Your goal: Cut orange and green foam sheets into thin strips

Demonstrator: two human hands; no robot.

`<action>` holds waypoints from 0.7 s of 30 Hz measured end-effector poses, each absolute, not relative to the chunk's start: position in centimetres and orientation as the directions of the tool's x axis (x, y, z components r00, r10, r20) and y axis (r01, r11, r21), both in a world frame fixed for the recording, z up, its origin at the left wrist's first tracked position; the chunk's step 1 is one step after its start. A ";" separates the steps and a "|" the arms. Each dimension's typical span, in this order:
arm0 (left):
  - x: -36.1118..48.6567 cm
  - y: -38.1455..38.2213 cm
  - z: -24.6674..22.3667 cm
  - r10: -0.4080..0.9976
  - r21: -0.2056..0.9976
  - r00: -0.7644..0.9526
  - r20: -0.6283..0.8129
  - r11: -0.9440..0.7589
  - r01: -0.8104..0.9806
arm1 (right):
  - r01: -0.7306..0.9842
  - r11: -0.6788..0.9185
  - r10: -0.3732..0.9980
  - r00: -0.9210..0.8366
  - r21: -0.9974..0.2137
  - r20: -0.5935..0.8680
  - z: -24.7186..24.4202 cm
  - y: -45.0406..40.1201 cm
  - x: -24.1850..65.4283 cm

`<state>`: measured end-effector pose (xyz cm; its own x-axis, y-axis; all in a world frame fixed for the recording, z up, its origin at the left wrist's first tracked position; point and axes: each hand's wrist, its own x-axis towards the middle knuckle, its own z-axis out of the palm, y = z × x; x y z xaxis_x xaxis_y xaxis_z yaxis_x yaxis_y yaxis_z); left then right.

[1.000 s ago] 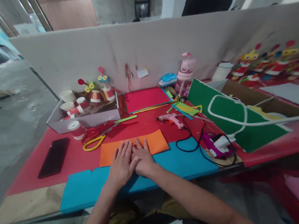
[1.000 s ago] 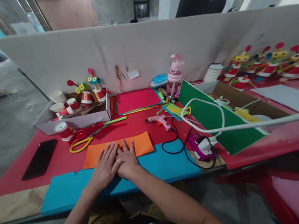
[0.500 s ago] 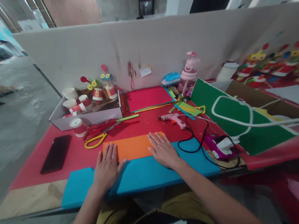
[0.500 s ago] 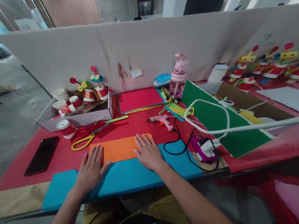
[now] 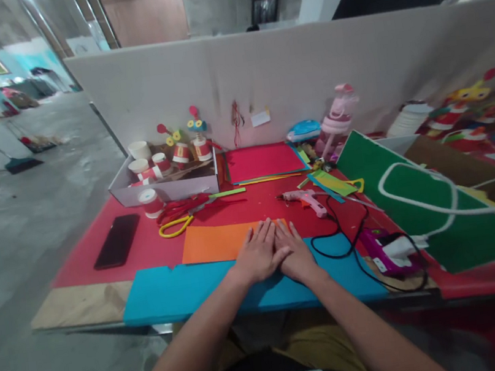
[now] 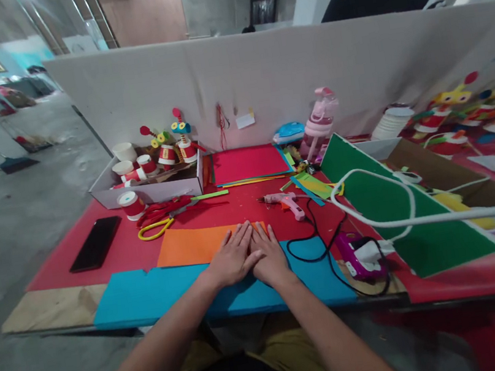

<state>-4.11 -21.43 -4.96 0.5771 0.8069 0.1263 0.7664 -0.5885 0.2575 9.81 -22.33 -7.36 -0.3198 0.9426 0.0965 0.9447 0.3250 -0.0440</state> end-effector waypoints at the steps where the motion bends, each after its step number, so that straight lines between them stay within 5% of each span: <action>1: -4.4 -21.3 -5.4 0.821 0.249 0.557 0.121 -0.569 0.784 | 0.949 0.312 0.946 -0.306 -0.039 0.109 -7.4 -22.3 9.8; 11: -17.5 -21.1 -6.6 0.931 0.010 0.290 0.223 -0.300 0.954 | 0.956 0.275 0.956 -0.261 -0.104 0.131 -7.3 -22.3 9.5; 21: -21.4 -21.8 -6.4 0.933 -0.032 0.277 0.230 -0.277 0.960 | 0.982 0.128 0.990 -0.119 -0.141 0.071 -6.0 -23.2 10.8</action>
